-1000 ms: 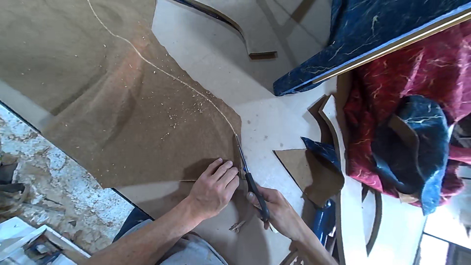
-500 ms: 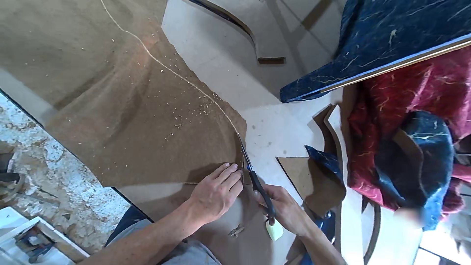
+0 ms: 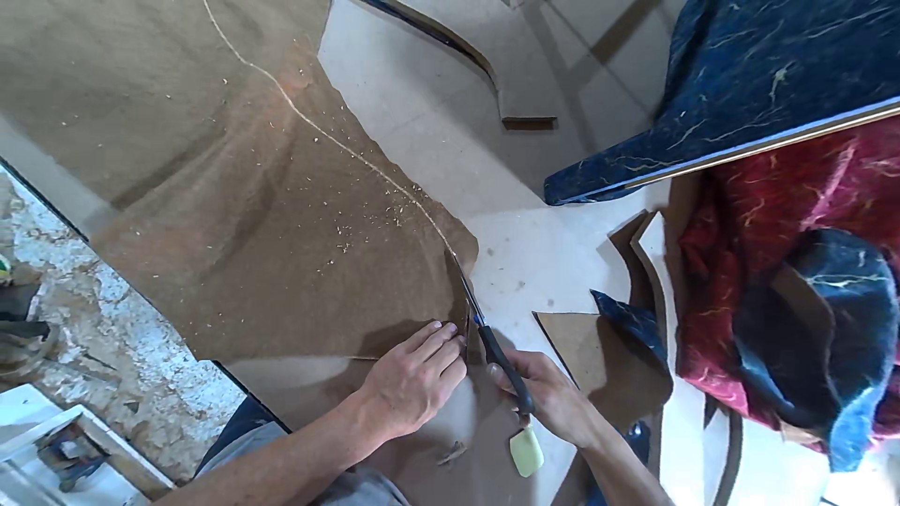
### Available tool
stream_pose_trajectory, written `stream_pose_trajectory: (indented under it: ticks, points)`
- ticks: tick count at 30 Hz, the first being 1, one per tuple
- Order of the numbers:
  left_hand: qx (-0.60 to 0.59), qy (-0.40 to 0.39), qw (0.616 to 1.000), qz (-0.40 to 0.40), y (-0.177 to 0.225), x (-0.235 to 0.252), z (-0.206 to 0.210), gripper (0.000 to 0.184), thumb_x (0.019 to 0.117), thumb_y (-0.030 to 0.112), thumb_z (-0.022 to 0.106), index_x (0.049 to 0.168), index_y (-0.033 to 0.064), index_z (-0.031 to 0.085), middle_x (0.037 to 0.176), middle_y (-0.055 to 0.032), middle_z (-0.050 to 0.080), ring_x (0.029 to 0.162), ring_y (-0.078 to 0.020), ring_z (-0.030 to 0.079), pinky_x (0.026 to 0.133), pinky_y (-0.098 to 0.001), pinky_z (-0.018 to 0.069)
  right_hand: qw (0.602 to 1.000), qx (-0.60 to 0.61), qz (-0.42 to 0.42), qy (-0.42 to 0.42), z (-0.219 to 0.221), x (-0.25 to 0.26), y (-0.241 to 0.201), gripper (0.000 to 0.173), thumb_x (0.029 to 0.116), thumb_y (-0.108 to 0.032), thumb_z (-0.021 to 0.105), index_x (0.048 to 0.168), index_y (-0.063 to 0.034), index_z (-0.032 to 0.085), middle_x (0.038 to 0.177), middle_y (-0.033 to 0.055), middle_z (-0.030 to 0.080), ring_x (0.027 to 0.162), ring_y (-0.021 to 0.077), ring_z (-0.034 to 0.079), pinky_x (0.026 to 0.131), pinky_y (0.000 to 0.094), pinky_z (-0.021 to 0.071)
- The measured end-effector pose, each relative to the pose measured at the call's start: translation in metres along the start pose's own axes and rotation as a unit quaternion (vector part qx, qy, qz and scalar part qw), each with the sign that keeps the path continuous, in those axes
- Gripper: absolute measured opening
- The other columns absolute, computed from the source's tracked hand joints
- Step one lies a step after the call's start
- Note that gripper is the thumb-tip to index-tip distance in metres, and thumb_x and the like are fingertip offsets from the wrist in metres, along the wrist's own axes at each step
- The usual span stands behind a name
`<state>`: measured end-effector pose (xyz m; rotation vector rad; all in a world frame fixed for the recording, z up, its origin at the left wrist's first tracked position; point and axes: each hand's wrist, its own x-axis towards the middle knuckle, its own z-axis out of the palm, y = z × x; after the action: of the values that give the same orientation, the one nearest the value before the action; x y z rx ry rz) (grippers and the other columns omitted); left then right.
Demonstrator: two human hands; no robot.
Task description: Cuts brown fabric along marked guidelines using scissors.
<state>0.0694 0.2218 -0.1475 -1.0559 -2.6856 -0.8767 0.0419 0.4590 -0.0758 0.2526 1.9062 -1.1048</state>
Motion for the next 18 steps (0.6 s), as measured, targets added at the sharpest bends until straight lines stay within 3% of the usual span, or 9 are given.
stream_pose_trajectory:
  ticks: [18]
  points:
    - [0.000, -0.002, 1.000, 0.006, 0.000, 0.000, -0.002, 0.023, 0.1046, 0.009, 0.046, 0.108, 0.0067, 0.069, 0.129, -0.0079, 0.070, 0.131, -0.0239, 0.062, 0.115, -0.0394, 0.0461, 0.999, 0.016, -0.013, -0.039, -0.018, 0.015, -0.010, 0.049, 0.0844, -0.069, 0.066, 0.086, -0.0200, 0.066, 0.063, -0.0068, 0.057, 0.050, 0.0061, 0.057, 0.044, 0.0237, 0.0495]
